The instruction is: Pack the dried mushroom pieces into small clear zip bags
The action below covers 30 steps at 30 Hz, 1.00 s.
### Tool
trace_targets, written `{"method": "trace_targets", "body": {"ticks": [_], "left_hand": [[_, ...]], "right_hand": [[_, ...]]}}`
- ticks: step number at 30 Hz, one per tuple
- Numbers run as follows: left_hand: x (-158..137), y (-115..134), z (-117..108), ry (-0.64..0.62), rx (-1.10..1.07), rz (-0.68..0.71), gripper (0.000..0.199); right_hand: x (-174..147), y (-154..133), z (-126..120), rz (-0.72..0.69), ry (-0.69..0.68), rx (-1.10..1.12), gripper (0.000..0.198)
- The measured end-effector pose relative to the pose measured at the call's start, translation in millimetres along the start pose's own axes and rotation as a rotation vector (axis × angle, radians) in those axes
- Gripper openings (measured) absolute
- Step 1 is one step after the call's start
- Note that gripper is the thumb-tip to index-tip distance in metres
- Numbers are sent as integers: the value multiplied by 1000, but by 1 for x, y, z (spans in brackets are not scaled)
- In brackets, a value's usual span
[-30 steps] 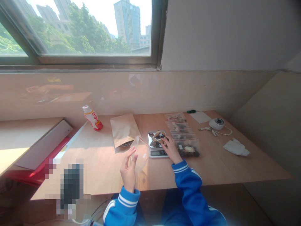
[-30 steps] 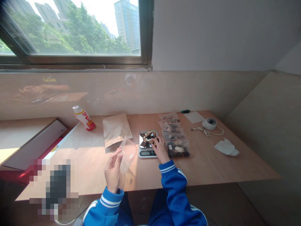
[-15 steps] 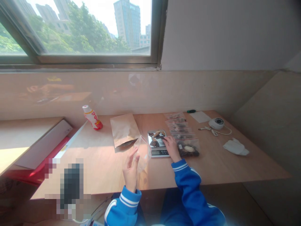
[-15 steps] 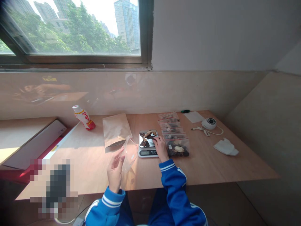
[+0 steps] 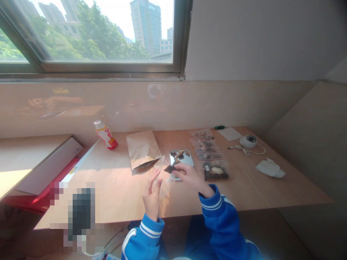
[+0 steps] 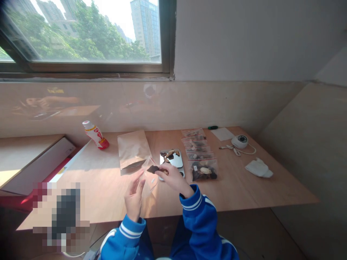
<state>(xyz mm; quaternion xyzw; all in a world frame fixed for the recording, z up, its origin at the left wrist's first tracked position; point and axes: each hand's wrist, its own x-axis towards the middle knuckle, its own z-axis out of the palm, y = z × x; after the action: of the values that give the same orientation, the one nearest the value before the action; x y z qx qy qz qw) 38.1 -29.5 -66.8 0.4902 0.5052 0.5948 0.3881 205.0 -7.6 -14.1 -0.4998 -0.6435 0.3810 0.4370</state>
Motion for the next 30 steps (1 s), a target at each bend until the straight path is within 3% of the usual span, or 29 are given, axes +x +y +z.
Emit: {"method": "trace_targets", "body": {"ticks": [2,6,9,11,13,16,20,24,26,30], "left_hand": [[-3,-1,0,22,25,70,35],[-7,1,0,21,76,194,28],[-9,3,1,-15,95,239,27],[-10,4,1,-42,96,243,27],[-11,2,2,-35,76,218,28],[-10,-2,2,30,6,124,31],[-9,-2,3,104,-83,-29,38],[-7,8,4,169,-126,-112,40],[-6,12,4,185,-122,-122,41],[-5,15,3,178,-124,-123,42]], "right_hand": [[-1,-7,3,-22,-59,-98,13],[7,-14,9,-100,14,-322,20],[17,-19,18,-168,-17,-359,27],[20,-22,25,-150,12,-337,19],[21,-25,32,-96,40,-270,13],[17,-28,38,-29,16,-164,20],[16,-25,33,-63,25,-50,17],[28,3,20,-144,238,-12,25],[34,29,15,-120,334,-218,24],[39,79,14,-33,293,-570,39]]}}
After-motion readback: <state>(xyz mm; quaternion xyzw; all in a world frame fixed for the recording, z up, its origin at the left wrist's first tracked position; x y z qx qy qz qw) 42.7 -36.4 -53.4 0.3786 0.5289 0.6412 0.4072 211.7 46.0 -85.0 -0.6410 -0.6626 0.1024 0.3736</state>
